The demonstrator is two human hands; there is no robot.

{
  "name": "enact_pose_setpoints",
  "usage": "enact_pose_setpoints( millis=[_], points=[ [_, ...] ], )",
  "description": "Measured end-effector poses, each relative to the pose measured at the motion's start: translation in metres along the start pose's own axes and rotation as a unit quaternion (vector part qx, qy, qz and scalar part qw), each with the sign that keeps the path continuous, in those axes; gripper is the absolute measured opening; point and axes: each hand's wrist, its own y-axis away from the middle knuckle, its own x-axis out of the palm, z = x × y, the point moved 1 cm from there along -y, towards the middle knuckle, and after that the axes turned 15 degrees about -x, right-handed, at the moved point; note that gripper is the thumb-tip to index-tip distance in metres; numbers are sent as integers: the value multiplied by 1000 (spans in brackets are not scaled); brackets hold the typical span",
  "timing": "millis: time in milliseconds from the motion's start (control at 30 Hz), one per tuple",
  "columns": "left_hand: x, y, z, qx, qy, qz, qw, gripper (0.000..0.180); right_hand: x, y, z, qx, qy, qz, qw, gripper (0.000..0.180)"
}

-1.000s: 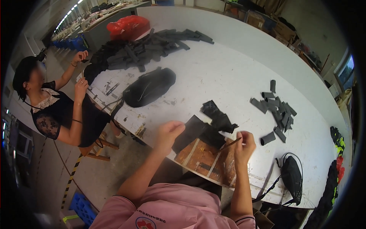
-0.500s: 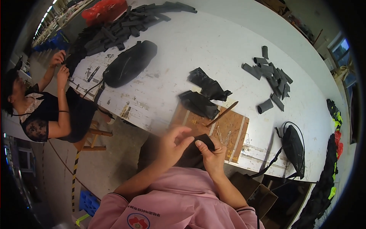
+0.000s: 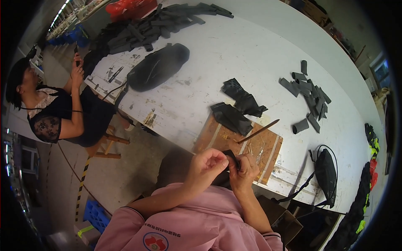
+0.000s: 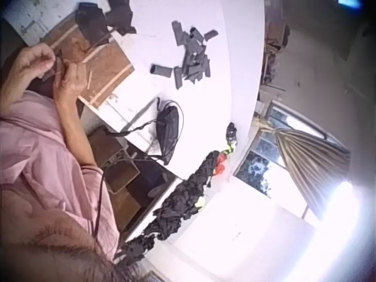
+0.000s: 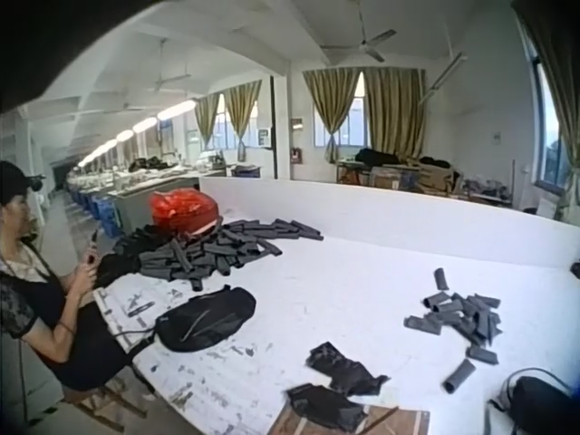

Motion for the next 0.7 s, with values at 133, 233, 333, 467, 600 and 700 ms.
enact_pose_setpoints(
  millis=[133, 233, 333, 467, 600, 700],
  points=[
    [-4, -1, 2, -33, -4, -2, 999, 10, 3, 5, -2, -27, 4, 39, 999, 24],
    [-7, -2, 4, -67, 36, 4, 997, 16, 9, 8, -3, -50, 5, 30, 998, 17],
    [-10, -4, 6, -85, 31, -8, 996, 20, 10, 7, -1, -70, 17, 50, 996, 19],
    [-13, -8, 12, -105, 45, -3, 993, 19, 13, 10, -3, -92, 34, 52, 994, 20],
    [-14, -8, 16, -124, 64, -1, 990, 16, 13, 9, -2, -117, 54, 71, 989, 22],
    [-16, -9, 18, -127, 73, -3, 989, 15, 14, 9, -2, -132, 67, 76, 986, 22]
  ],
)
